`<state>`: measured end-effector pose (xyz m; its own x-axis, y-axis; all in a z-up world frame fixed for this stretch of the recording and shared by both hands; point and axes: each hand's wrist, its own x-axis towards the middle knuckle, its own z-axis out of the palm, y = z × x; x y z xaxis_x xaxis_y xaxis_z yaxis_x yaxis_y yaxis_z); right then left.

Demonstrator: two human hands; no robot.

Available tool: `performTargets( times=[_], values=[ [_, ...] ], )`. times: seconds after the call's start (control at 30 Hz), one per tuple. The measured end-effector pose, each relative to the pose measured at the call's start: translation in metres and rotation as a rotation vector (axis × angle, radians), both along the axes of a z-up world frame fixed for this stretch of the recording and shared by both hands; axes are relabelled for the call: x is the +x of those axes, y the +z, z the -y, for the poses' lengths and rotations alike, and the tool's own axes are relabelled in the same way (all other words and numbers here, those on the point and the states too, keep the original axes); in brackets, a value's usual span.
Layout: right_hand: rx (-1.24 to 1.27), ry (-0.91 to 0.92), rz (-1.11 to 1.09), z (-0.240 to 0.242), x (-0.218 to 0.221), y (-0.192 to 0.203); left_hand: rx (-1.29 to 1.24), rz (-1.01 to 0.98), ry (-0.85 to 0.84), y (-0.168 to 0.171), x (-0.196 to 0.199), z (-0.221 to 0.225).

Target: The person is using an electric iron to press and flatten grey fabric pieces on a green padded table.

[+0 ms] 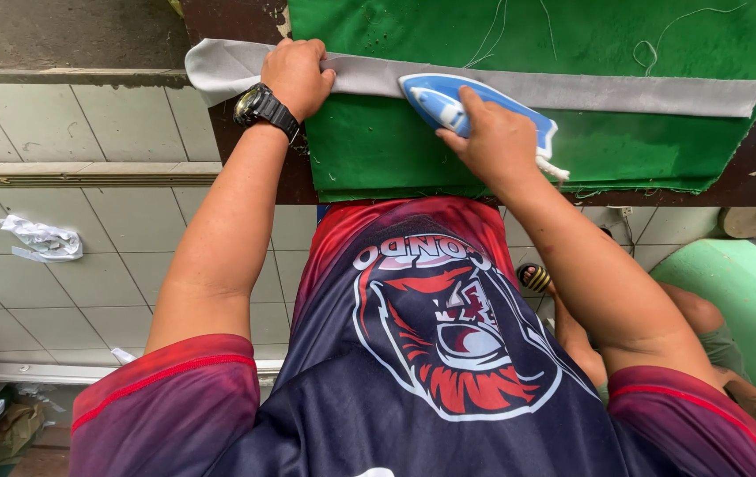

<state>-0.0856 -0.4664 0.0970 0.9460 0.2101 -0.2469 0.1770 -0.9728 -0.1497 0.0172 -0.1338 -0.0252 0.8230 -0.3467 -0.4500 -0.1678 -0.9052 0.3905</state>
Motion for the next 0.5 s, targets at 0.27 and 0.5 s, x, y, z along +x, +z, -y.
performTargets(
  times=[0.27,0.5],
  values=[
    [-0.017,-0.100,-0.216,0.037,0.009,0.027,0.030,-0.055,0.016,0.002,0.005,0.003],
    [-0.098,-0.229,-0.371,0.091,-0.010,0.066,0.051,-0.102,0.011,0.009,0.006,0.006]
  ],
)
